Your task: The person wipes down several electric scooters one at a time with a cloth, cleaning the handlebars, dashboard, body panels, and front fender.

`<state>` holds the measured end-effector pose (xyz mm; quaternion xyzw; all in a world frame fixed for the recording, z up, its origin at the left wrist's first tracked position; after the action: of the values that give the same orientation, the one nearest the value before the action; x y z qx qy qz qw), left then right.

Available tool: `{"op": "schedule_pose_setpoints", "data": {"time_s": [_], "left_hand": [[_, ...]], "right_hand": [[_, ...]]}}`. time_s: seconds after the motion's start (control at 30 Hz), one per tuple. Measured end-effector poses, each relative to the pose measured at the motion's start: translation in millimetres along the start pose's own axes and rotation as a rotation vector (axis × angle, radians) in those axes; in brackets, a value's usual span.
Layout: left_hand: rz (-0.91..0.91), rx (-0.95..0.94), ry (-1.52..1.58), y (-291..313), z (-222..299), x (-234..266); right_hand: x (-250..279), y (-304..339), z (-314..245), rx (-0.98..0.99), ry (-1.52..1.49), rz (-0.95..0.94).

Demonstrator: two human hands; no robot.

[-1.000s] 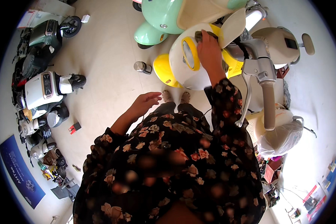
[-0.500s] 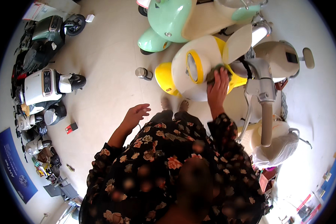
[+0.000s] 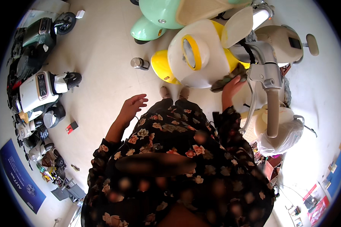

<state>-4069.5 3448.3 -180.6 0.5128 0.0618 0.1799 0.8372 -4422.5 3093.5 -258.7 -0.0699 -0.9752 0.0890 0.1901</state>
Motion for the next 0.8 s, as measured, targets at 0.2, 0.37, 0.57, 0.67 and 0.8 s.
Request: {"op": "schedule_pose_setpoints", "data": {"time_s": [0.2, 0.37, 0.57, 0.67, 0.8], "left_hand": [[-0.013, 0.028, -0.057, -9, 5, -7], [-0.058, -0.003, -0.087, -17, 24, -23], [-0.056, -0.017, -0.139, -23, 44, -37], [-0.061, -0.008, -0.170, -23, 50, -47], [-0.084, -0.019, -0.211, -23, 56, -61]], "right_hand": [[-10, -39, -20, -0.024, 0.078, -0.098], [-6, 5, -70, 0.267, 0.173, -0.010], [-20, -48, 22, -0.125, -0.079, -0.325], [-35, -57, 59, -0.288, -0.237, -0.402], [-27, -35, 84, -0.436, -0.373, -0.346]]}}
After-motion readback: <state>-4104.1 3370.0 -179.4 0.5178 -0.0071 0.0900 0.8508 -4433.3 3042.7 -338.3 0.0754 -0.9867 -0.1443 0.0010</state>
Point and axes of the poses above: each hand's wrist, its own y-axis away from the middle knuckle, its own x-axis out of the back of the hand, z = x × y, the point moved 10 cm from there along -y, towards the middle knuckle, and after that the axes turned 13 degrees about x, right-handed, at the moved point
